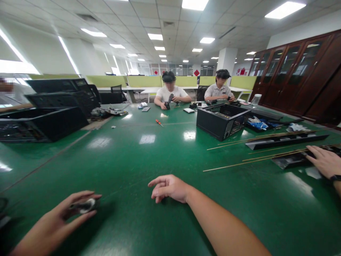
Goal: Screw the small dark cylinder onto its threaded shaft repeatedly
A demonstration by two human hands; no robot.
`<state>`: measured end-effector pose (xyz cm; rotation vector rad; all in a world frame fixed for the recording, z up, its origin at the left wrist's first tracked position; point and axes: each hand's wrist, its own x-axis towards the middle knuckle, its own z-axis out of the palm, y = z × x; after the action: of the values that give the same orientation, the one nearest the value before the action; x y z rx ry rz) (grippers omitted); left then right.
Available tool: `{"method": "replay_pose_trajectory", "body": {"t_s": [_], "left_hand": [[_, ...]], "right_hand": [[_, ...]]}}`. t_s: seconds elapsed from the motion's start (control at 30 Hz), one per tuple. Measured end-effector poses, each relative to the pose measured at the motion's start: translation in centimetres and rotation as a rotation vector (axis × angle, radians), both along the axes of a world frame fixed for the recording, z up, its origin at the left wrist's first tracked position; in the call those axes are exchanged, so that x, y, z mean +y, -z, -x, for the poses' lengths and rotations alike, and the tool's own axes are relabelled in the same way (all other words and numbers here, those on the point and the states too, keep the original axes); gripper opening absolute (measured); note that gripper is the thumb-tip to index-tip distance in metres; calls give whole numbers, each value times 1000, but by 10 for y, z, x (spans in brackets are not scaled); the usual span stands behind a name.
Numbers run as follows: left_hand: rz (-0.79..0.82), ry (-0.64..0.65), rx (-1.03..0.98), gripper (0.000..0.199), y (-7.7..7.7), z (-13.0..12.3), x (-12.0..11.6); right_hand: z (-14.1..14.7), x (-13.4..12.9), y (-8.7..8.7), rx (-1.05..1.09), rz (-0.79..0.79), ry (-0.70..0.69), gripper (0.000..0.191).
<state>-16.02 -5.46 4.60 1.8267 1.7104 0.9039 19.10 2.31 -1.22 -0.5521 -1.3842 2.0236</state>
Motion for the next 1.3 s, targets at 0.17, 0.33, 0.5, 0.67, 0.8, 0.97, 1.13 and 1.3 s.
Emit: {"method": "replay_pose_trajectory", "body": {"t_s": [0.17, 0.33, 0.5, 0.67, 0.8, 0.97, 1.13, 1.3], "left_hand": [[65, 139, -339, 50, 20, -96, 45], [72, 268, -406, 49, 23, -154, 81], [53, 339, -361, 45, 31, -161, 93], [99, 355, -443, 52, 41, -160, 91], [104, 360, -404, 38, 39, -160, 90], [116, 376, -399, 35, 36, -161, 90], [128, 363, -426, 36, 37, -161, 90], [131, 368, -413, 37, 39, -161, 90]], "right_hand": [[2, 3, 6, -85, -246, 356, 50], [0, 9, 12, -248, -423, 610, 58], [-2, 11, 16, -362, -467, 687, 69], [-2, 8, 12, -392, -480, 679, 64], [-3, 5, 8, -419, -487, 661, 57], [-3, 3, 6, -469, -542, 672, 41], [-3, 0, 0, -479, -585, 690, 31], [-4, 0, -3, -482, -584, 707, 11]]}}
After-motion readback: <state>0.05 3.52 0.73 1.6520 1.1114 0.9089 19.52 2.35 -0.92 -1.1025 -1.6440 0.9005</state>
